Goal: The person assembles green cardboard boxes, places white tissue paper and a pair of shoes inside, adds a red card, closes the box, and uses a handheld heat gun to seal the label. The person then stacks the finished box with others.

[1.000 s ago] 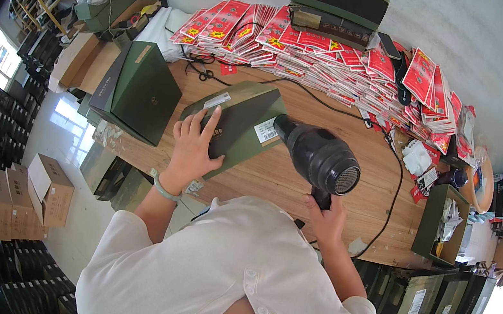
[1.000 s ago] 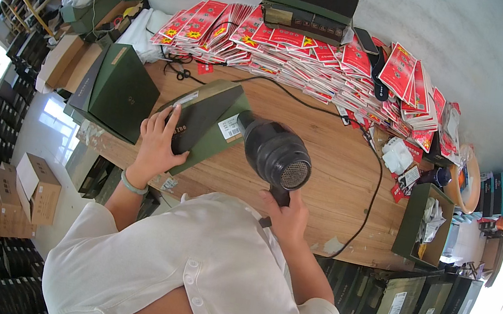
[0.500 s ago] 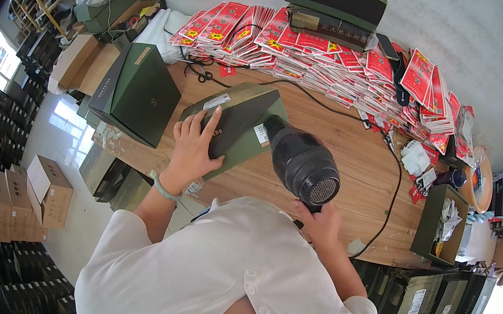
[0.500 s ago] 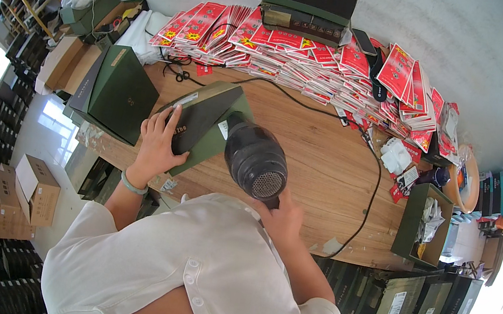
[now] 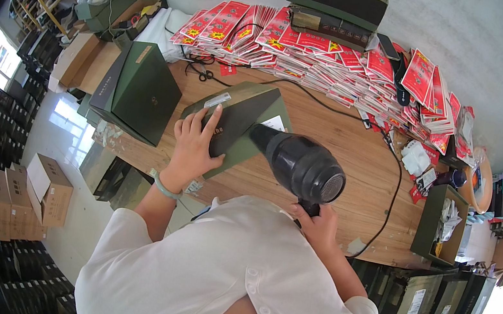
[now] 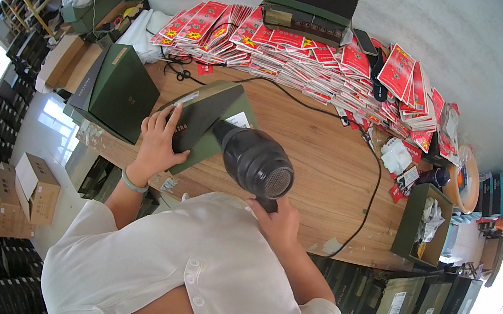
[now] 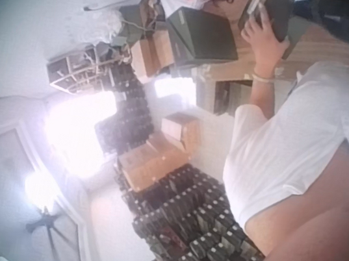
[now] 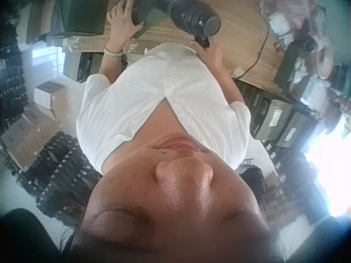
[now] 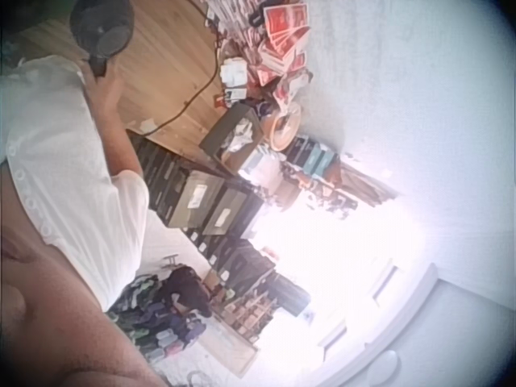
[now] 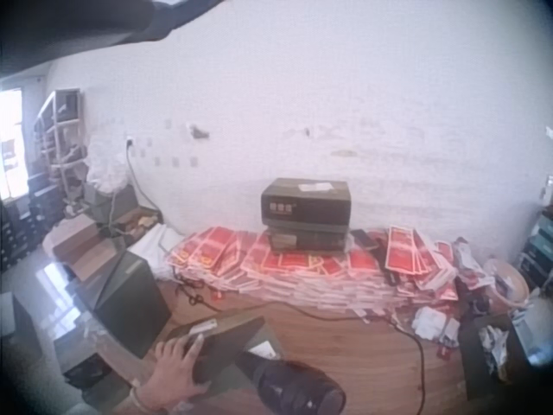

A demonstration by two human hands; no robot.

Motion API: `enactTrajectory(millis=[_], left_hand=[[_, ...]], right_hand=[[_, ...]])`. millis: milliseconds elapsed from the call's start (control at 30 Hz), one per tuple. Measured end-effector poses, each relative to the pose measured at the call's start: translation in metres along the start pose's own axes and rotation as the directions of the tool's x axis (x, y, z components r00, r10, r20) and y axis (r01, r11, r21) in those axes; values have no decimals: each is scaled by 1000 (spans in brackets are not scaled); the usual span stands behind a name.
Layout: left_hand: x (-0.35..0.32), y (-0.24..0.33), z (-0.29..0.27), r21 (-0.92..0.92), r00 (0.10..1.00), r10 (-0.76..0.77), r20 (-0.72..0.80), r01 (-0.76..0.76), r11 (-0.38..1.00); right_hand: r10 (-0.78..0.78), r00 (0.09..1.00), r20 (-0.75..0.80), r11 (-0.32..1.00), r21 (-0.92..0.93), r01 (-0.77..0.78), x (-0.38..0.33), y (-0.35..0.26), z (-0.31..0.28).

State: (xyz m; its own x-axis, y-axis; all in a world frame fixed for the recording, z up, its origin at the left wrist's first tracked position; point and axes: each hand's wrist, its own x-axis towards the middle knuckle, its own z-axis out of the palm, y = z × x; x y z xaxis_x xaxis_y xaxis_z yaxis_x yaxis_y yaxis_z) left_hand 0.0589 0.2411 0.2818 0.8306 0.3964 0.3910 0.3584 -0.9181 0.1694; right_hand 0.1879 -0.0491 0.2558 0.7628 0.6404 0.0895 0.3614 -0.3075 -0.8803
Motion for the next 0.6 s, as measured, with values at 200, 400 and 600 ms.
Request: enactTrajectory(millis=[200, 400, 600], left_hand=[[-1, -1, -1, -8, 1000, -5, -1, 5, 1000], [1, 0, -1, -11, 1000, -15, 8, 16, 1000], [1, 0, -1, -14, 1000, -20, 15, 20, 1000]], right_hand=[[34, 999, 15, 999, -3, -34, -7, 5, -1], [19, 1000, -13, 999, -26, -19, -13, 9, -2], [80, 996, -32, 997, 8, -79, -17, 7, -3]])
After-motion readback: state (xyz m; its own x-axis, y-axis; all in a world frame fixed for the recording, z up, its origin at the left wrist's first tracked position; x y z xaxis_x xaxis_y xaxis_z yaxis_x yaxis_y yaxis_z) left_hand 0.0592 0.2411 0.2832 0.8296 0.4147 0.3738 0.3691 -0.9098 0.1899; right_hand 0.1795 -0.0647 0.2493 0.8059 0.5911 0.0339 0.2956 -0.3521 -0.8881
